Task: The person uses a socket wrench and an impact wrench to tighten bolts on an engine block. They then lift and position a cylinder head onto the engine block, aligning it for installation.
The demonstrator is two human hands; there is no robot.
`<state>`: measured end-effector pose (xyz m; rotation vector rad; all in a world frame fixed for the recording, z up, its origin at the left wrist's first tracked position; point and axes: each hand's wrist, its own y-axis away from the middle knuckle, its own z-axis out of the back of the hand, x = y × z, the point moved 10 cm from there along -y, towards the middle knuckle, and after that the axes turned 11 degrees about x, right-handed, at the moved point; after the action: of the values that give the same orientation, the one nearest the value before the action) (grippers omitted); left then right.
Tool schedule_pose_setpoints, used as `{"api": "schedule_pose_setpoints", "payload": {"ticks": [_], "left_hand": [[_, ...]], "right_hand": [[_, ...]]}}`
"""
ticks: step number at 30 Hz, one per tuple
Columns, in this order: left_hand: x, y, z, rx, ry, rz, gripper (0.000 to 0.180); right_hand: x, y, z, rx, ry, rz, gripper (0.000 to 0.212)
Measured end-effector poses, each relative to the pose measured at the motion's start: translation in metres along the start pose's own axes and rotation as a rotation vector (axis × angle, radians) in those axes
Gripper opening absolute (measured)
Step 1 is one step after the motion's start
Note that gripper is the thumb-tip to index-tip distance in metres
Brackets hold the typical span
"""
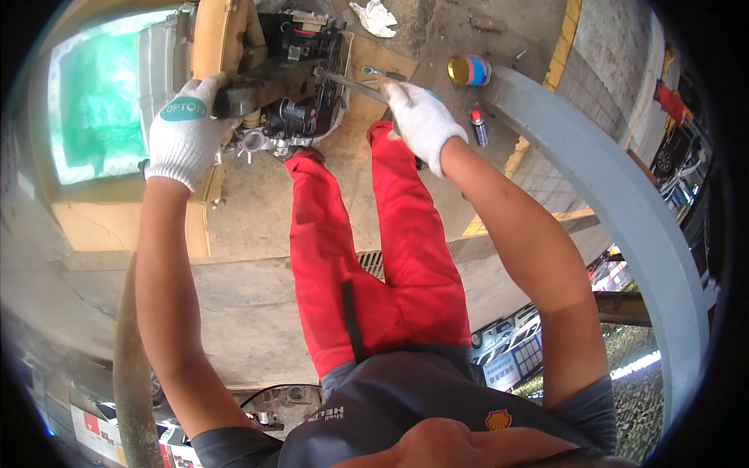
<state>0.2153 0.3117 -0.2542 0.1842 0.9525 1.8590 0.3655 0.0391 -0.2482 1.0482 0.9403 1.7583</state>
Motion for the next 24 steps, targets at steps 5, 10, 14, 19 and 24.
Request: {"api": "schedule_pose_setpoints", "payload": {"ticks": [5,10,14,19,24], "left_hand": [[-0.004,-0.002,0.003,-0.004,0.021,-0.008,0.059],[-0.002,-0.001,-0.001,0.029,0.002,0.049,0.06],[-0.006,-0.002,0.003,0.042,0.007,0.045,0.061],[-0.002,-0.001,-0.001,0.052,0.02,0.055,0.061],[-0.007,-0.002,0.001,0.048,-0.009,0.054,0.062]], "right_hand": [[0.018,0.001,-0.006,-0.031,0.421,0.248,0.049],[-0.025,-0.013,-0.02,0.014,-0.104,0.077,0.042],[-0.011,-0.011,-0.014,-0.125,0.213,0.224,0.044],[-0.008,-0.008,-0.01,0.053,-0.03,0.071,0.047],[-0.018,-0.005,-0.013,-0.14,-0.134,0.089,0.047]]}}
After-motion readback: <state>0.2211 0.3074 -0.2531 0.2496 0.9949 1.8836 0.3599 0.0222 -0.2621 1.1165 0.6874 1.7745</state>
